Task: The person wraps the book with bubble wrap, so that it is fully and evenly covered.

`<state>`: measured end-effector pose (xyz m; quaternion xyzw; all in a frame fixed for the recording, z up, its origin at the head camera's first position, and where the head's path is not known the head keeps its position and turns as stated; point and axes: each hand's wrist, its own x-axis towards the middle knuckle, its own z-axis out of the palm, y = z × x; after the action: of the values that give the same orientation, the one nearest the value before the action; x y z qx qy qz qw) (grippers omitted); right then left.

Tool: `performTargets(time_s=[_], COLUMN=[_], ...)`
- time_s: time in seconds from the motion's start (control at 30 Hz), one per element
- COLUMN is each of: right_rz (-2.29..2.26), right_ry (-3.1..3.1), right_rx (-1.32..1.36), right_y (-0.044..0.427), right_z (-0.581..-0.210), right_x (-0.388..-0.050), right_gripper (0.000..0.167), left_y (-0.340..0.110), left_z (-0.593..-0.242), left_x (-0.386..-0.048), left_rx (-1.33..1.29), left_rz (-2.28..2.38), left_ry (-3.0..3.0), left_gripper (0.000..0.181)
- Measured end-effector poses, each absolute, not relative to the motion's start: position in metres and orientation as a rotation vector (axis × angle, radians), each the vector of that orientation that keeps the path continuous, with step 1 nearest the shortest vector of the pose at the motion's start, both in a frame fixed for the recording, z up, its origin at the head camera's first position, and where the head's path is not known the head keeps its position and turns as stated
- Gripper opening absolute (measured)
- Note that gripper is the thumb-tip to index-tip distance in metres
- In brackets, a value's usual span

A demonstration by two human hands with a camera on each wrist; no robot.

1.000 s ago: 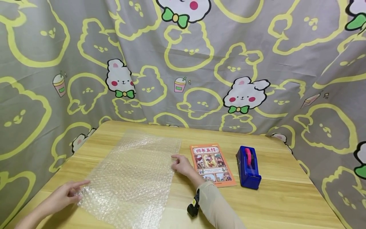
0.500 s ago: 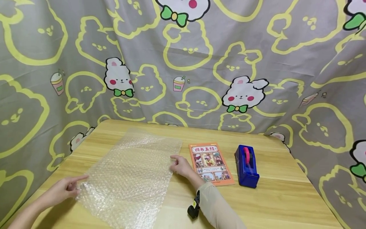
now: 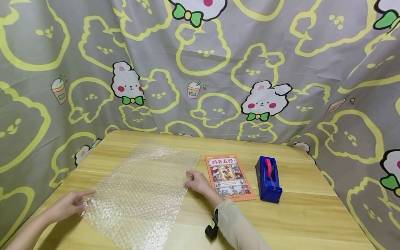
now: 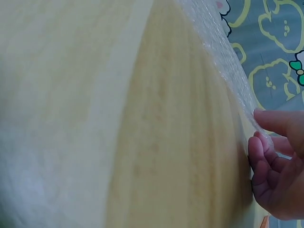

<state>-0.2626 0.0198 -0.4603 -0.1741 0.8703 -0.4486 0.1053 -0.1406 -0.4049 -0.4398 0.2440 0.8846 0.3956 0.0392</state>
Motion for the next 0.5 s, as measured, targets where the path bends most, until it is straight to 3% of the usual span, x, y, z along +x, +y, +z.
performTargets(time_s=[0.5], right_rz=[-1.08], right_ry=[2.734], right_rx=[-0.496], right_y=[0.019], right_z=[-0.457], right_x=[-0.248], right_gripper=[0.053], left_y=[-0.408], left_z=[-0.443], left_x=[-0.149], left_rx=[0.757], left_rz=[1.088], left_ry=[2.742], left_gripper=[0.048])
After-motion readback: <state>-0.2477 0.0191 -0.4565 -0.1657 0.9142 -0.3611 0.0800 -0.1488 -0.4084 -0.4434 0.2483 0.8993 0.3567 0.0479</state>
